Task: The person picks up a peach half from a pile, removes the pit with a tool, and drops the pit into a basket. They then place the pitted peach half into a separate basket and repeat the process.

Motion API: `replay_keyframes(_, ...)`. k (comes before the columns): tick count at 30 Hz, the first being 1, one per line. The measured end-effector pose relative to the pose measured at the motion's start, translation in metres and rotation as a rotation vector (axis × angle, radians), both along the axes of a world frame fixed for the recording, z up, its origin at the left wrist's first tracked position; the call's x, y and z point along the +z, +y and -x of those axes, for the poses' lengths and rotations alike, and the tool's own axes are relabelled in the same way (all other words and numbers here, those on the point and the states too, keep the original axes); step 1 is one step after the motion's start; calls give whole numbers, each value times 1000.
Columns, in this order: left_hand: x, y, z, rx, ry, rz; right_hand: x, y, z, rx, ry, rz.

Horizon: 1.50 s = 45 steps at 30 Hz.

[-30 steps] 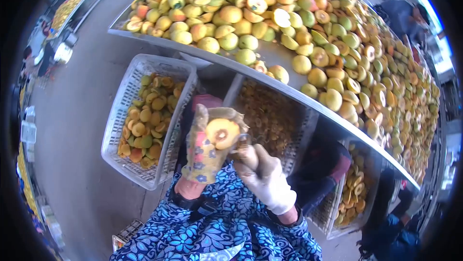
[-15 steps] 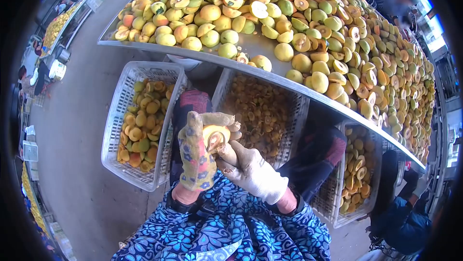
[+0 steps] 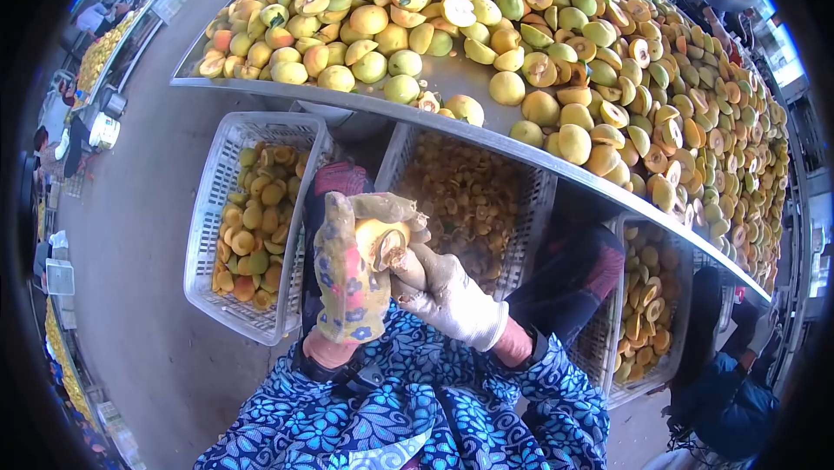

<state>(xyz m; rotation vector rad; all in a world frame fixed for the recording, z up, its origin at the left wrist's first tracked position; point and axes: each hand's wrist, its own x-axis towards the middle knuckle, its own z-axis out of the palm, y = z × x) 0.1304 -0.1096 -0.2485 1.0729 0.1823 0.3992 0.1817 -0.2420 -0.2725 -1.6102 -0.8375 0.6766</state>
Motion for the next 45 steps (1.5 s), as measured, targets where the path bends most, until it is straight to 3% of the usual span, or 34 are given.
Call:
replay_keyframes(1, -1, -2, 0, -6, 9, 160, 3, 0, 0, -11, 11, 27)
replay_keyframes(2, -4, -2, 0, -7, 11, 160, 4, -1, 1, -24, 24, 57)
replay_keyframes(7, -12, 5, 0, 24, 25, -214, 13, -4, -4, 50, 62, 75)
replay_keyframes(11, 4, 5, 0, 32, 45, -145, 7, -5, -5, 134, 50, 8)
replay_keyframes(15, -2, 4, -3, 38, -26, -306, 3, -9, -6, 156, 59, 27)
replay_keyframes(18, -4, 12, -13, -108, 34, -342, -4, -10, -9, 17, 96, 82)
replay_keyframes(20, -4, 12, -16, -275, -13, 112, -3, -15, -13, 71, 498, -46)
replay_keyframes(26, -14, 11, -7, -235, -124, 232, 10, -20, -13, 122, 754, 53)
replay_keyframes(28, -18, 13, -5, -167, -58, 168, 19, -11, -11, 13, 185, 30)
replay_keyframes(32, -24, 18, -8, -105, 27, 70, 9, -4, -12, 48, -42, 98)
replay_keyframes(33, -24, 19, -11, -56, -18, -167, 10, -3, -11, 58, -24, 114)
replay_keyframes(39, -25, 21, -7, -11, 146, -272, 5, 1, -11, 67, -16, 23)
replay_keyframes(43, -30, 25, -7, -86, 52, 33, 11, 0, -15, 98, 18, 87)
replay_keyframes(45, -30, 27, -4, -87, 145, -485, 10, -2, -18, 156, -21, 193)
